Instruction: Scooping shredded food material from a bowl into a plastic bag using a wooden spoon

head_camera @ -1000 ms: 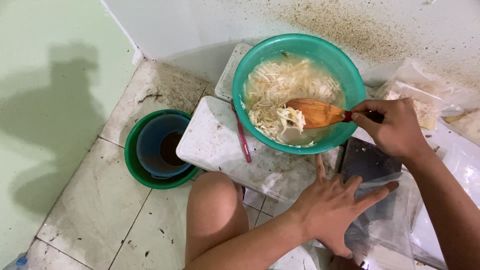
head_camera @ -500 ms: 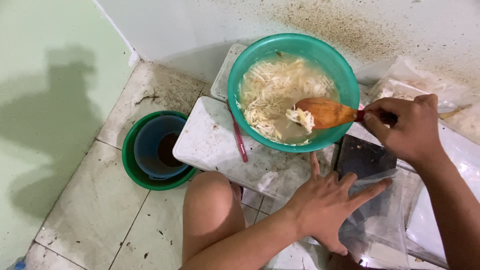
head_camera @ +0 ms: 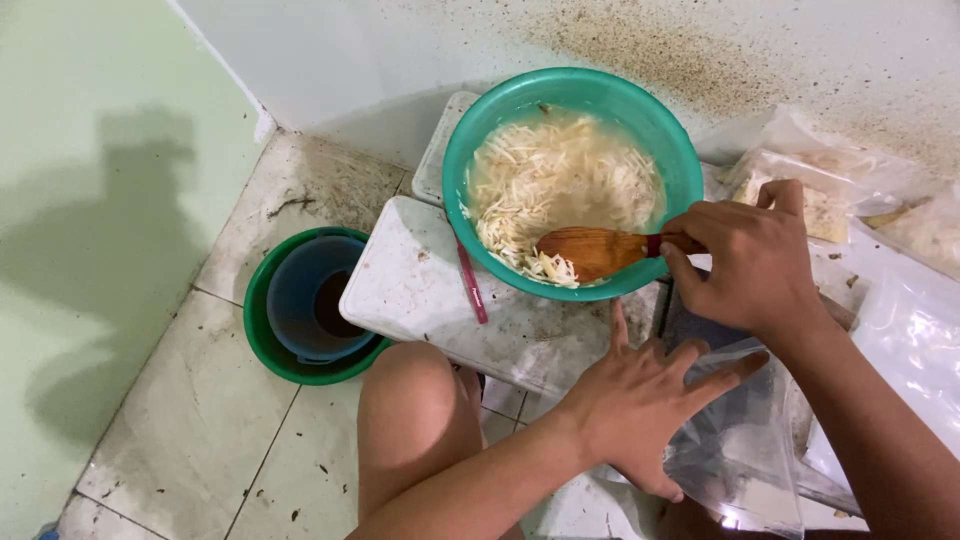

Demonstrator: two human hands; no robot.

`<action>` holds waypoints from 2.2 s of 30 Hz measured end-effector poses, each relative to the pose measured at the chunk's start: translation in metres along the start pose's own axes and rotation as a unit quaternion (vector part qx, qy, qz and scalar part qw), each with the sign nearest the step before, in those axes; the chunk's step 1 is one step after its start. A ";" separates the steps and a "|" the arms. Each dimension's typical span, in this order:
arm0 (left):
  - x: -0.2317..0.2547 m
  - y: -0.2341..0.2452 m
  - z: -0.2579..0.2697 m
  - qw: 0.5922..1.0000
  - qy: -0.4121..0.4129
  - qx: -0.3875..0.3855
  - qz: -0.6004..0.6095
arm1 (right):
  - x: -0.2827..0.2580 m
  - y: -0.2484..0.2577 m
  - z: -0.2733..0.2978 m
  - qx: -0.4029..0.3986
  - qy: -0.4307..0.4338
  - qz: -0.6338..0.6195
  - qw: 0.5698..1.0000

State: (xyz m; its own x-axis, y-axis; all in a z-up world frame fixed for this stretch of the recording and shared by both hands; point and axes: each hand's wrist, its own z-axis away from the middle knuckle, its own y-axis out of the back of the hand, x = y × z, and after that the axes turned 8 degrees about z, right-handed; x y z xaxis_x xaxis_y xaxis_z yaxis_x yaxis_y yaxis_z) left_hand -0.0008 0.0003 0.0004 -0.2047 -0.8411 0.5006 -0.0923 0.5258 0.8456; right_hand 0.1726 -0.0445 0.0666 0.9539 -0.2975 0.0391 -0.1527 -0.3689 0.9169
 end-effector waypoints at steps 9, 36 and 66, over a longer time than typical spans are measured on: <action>-0.002 0.005 0.002 1.000 0.009 -0.011 0.015 | -0.006 -0.003 -0.005 -0.002 0.026 0.049 0.998; 0.004 0.022 0.002 0.999 -0.015 -0.047 0.021 | 0.055 -0.002 0.077 -0.149 -0.436 -0.205 0.864; 0.001 0.020 0.002 0.998 -0.001 -0.060 0.014 | 0.049 -0.025 0.100 -0.140 -0.457 -0.369 0.798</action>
State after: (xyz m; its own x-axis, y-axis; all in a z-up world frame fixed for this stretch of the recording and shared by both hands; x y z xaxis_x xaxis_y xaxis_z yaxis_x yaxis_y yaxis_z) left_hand -0.0048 0.0103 0.0178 -0.2068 -0.8266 0.5234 0.0315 0.5290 0.8480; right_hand 0.1976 -0.1383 0.0053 0.1524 -0.6547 -0.7404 0.5480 -0.5674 0.6145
